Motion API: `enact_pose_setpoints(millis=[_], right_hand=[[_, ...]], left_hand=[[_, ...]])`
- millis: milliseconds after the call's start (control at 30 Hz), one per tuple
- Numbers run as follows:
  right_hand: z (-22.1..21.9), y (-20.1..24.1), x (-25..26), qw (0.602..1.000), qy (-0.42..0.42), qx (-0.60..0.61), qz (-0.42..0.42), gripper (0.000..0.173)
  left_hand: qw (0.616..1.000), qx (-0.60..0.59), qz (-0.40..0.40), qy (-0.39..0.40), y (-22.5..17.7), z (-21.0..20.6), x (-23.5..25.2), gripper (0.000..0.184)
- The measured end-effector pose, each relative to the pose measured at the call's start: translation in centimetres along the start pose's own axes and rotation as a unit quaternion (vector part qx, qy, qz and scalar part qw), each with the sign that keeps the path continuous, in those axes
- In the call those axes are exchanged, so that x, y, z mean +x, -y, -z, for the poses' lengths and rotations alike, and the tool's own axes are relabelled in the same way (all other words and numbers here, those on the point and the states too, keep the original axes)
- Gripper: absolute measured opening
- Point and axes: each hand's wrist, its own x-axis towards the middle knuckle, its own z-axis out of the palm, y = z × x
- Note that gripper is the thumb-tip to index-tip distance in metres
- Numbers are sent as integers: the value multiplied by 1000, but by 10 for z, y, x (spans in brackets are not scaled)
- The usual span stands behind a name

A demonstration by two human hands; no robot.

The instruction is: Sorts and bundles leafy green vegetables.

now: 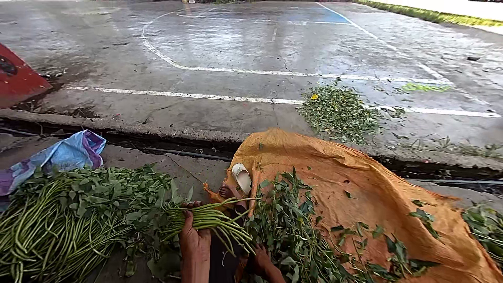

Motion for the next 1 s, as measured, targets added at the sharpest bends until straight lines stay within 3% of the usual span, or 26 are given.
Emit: enact_pose_setpoints(millis=[33,100,200,300,433,533,700,867,1000], right_hand=[[6,-4,3,999,-22,32,21,50],[20,-15,0,971,-147,171,75,34],[57,-28,-30,851,-305,406,136,31],[89,-43,-73,739,-366,529,201,38],[111,-47,-119,672,-418,565,232,30],[113,-44,-138,685,-486,494,226,31],[88,-32,-149,764,-550,230,247,24],[59,-17,-149,821,-512,138,213,23],[16,-46,-160,914,-380,126,61,28]], left_hand=[[1000,8,-6,10,1,1,1,28],[998,44,-10,37,1,3,0,27],[989,115,13,88,5,0,-11,23],[967,197,47,157,21,-7,-40,27],[912,269,91,296,56,-8,-91,36],[875,304,86,367,83,3,-119,44],[863,392,67,313,100,13,-138,60],[835,475,51,272,94,20,-125,59],[835,508,0,211,86,13,-101,57]])
